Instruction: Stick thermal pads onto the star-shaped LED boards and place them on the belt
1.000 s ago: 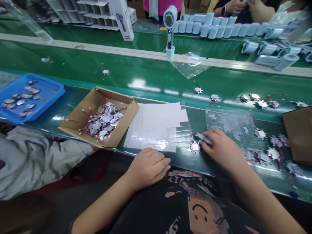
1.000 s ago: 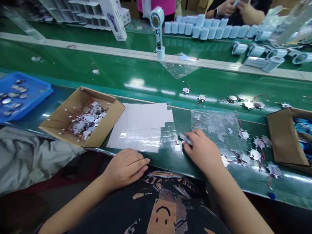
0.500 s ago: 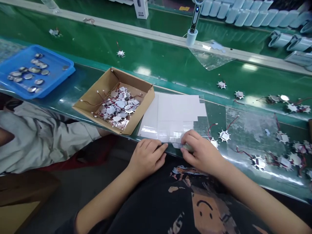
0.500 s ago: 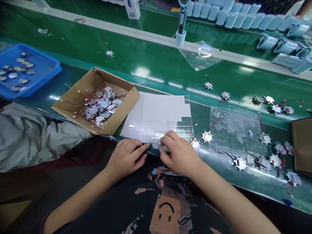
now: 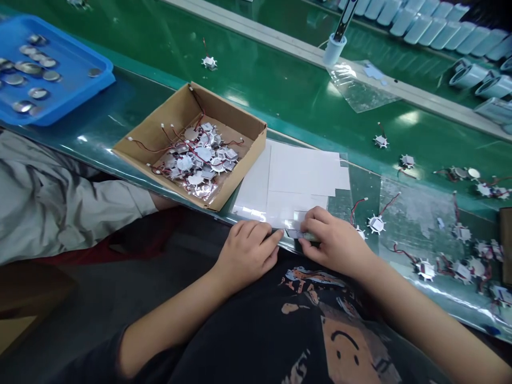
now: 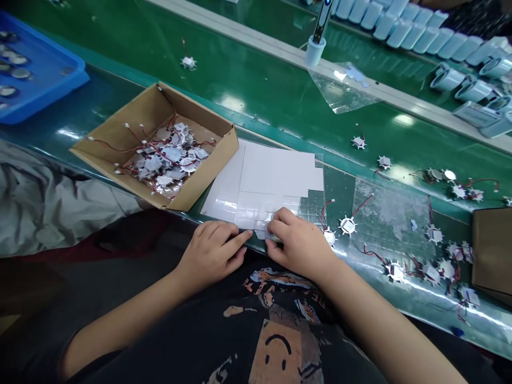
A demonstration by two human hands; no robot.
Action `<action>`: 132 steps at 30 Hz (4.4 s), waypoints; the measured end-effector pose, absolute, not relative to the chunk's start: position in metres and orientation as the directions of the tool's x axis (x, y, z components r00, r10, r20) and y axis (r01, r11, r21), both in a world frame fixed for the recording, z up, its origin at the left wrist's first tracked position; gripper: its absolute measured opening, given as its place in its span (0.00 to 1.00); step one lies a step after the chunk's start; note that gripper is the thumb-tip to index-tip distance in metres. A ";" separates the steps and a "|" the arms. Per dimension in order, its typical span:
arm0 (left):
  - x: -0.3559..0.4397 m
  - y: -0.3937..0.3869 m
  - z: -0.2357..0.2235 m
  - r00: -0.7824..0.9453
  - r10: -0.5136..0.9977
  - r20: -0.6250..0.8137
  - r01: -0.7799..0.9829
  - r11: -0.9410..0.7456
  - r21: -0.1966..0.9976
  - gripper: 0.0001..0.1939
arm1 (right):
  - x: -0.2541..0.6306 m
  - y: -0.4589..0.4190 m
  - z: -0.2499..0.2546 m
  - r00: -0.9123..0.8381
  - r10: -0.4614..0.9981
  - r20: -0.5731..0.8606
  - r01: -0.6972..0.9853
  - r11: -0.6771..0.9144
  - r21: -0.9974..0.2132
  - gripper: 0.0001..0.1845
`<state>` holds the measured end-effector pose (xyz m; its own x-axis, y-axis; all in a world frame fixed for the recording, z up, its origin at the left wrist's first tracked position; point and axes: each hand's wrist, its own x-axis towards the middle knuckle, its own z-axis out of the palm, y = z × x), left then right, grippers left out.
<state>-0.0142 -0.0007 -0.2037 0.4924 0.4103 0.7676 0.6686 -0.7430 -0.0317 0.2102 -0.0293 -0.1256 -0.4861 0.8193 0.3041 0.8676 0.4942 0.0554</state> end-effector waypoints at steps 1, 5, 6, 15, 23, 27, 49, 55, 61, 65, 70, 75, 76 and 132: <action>-0.015 0.000 -0.204 0.493 0.409 0.768 0.667 -0.745 -0.032 0.14 | 0.210 -0.029 -0.126 -0.488 0.817 0.305 0.866 0.497 0.054 0.10; -0.015 0.000 -0.203 0.492 0.409 0.768 0.662 -0.749 -0.025 0.13 | 0.209 -0.027 -0.126 -0.491 0.818 0.300 0.864 0.502 0.044 0.10; -0.015 0.000 -0.203 0.492 0.409 0.769 0.661 -0.750 -0.024 0.13 | 0.209 -0.026 -0.126 -0.491 0.819 0.298 0.864 0.501 0.045 0.10; -0.015 0.002 -0.203 0.504 0.405 0.763 0.654 -0.756 -0.032 0.13 | 0.209 -0.025 -0.125 -0.478 0.833 0.280 0.875 0.478 0.074 0.11; -0.015 0.000 -0.200 0.511 0.416 0.752 0.655 -0.755 -0.027 0.13 | 0.207 -0.025 -0.126 -0.461 0.839 0.288 0.884 0.461 0.070 0.11; -0.015 0.000 -0.200 0.514 0.427 0.744 0.660 -0.751 -0.025 0.13 | 0.207 -0.024 -0.128 -0.463 0.839 0.284 0.881 0.470 0.049 0.12; -0.015 -0.001 -0.194 0.538 0.427 0.727 0.655 -0.754 -0.042 0.12 | 0.208 -0.023 -0.126 -0.449 0.857 0.253 0.885 0.466 -0.009 0.11; -0.016 -0.002 -0.193 0.539 0.428 0.726 0.659 -0.751 -0.046 0.12 | 0.209 -0.021 -0.127 -0.444 0.856 0.264 0.884 0.467 -0.028 0.11; -0.016 -0.001 -0.191 0.555 0.433 0.710 0.647 -0.762 -0.041 0.13 | 0.207 -0.020 -0.126 -0.440 0.863 0.249 0.887 0.461 -0.030 0.12; -0.017 0.000 -0.188 0.561 0.428 0.709 0.643 -0.764 -0.048 0.12 | 0.207 -0.021 -0.126 -0.432 0.864 0.259 0.888 0.458 -0.048 0.12; -0.017 -0.001 -0.186 0.572 0.460 0.679 0.661 -0.749 -0.049 0.12 | 0.209 -0.021 -0.127 -0.431 0.859 0.278 0.883 0.465 -0.067 0.12; -0.017 -0.002 -0.183 0.575 0.470 0.669 0.667 -0.743 -0.052 0.12 | 0.208 -0.018 -0.128 -0.435 0.855 0.282 0.884 0.466 -0.049 0.12; -0.017 -0.002 -0.182 0.579 0.470 0.667 0.665 -0.745 -0.053 0.12 | 0.208 -0.018 -0.128 -0.436 0.853 0.286 0.882 0.468 -0.054 0.12; -0.013 0.037 -0.119 0.378 0.898 0.224 0.546 -0.412 0.730 0.09 | 0.246 -0.054 -0.139 -0.287 0.825 0.486 0.957 0.228 0.178 0.14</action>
